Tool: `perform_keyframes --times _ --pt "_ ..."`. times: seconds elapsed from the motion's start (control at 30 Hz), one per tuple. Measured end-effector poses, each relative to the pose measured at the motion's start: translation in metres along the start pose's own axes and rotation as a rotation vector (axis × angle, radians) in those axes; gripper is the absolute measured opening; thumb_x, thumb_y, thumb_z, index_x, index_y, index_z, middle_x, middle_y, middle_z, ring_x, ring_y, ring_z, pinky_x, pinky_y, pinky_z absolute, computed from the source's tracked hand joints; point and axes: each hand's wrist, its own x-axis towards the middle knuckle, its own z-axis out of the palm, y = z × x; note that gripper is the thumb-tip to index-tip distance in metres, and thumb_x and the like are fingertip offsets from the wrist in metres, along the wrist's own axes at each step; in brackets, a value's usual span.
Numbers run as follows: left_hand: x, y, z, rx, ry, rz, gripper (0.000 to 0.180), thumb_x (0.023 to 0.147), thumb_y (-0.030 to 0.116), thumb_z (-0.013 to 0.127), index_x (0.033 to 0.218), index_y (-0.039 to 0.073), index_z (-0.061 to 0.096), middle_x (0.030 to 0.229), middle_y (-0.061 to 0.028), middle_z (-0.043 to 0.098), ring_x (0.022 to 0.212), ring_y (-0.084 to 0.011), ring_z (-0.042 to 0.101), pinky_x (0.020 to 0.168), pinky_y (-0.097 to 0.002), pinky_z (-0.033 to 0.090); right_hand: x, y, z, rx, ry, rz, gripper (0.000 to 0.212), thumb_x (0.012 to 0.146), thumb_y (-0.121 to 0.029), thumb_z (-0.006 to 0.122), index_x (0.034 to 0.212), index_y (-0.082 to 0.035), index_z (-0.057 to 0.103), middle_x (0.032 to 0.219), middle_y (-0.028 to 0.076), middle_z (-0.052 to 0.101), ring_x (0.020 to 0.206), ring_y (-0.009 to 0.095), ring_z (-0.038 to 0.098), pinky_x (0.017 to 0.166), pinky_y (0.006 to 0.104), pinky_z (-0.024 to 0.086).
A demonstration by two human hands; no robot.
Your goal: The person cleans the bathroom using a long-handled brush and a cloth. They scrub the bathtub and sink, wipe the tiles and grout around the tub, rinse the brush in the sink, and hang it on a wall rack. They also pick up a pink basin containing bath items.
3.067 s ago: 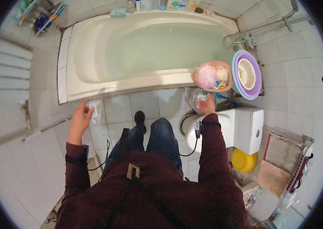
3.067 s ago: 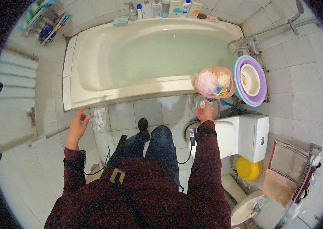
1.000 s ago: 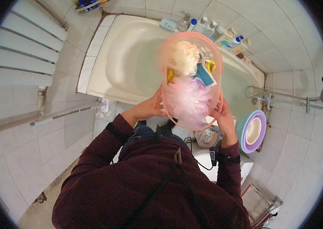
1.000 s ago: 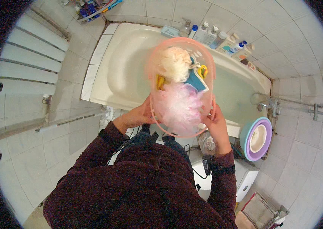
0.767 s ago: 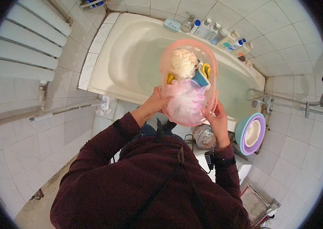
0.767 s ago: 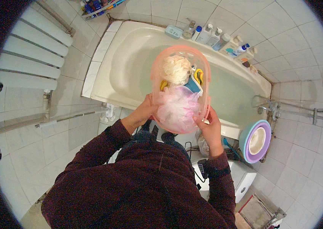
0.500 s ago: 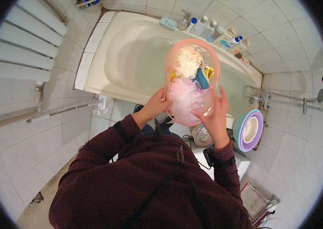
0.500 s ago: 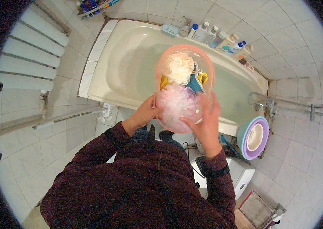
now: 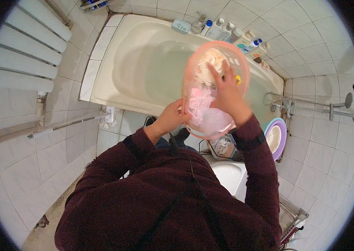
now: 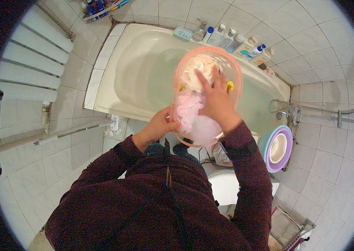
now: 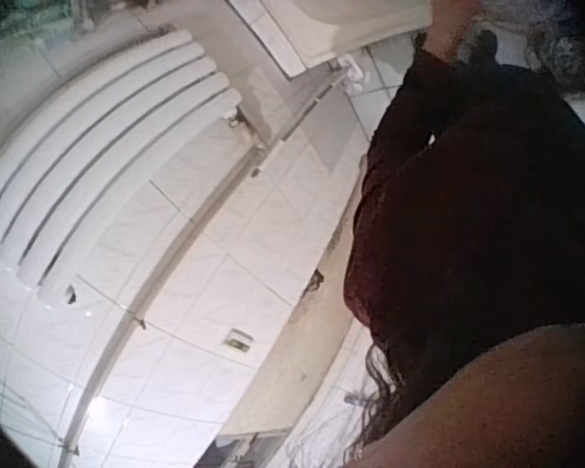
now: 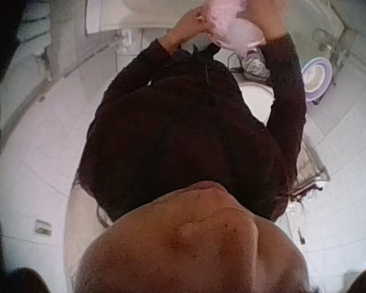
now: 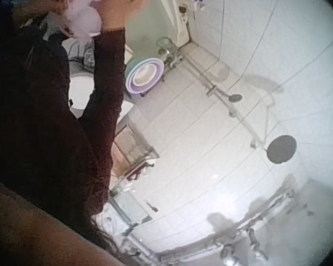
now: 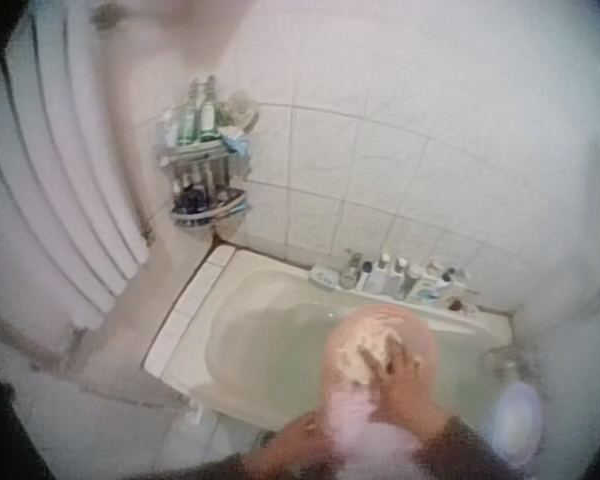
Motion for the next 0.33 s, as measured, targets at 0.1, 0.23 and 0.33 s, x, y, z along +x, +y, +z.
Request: perform_keyframes --times 0.1,0.23,0.33 --pt "-0.003 0.002 0.005 0.017 -0.037 -0.057 0.031 0.075 0.003 0.062 0.104 0.002 0.052 0.083 -0.0036 0.058 0.072 -0.0126 0.058 0.063 -0.0268 0.05 0.023 -0.009 0.032 -0.018 -0.061 0.029 0.056 0.063 -0.006 0.065 0.115 -0.024 0.054 0.137 0.022 0.025 0.11 0.047 0.04 0.081 0.0442 0.047" --pt "-0.004 0.0 0.007 -0.003 0.007 -0.071 0.029 0.075 0.004 0.062 0.102 0.003 0.053 0.08 -0.0013 0.058 0.069 -0.0111 0.057 0.064 -0.0259 0.048 0.023 0.004 0.062 0.07 -0.095 0.025 0.042 0.07 0.001 0.051 0.106 -0.021 0.059 0.127 0.024 0.038 0.109 0.043 0.044 0.082 0.0433 0.046" --pt "-0.004 -0.008 0.0 0.013 0.062 -0.042 0.03 0.076 0.006 0.063 0.104 0.002 0.053 0.082 -0.0012 0.057 0.068 -0.0107 0.056 0.063 -0.0256 0.048 0.014 0.036 0.066 0.333 -0.016 0.048 0.031 0.069 0.0 0.05 0.094 -0.013 0.062 0.11 0.021 0.052 0.096 0.034 0.054 0.082 0.0393 0.045"
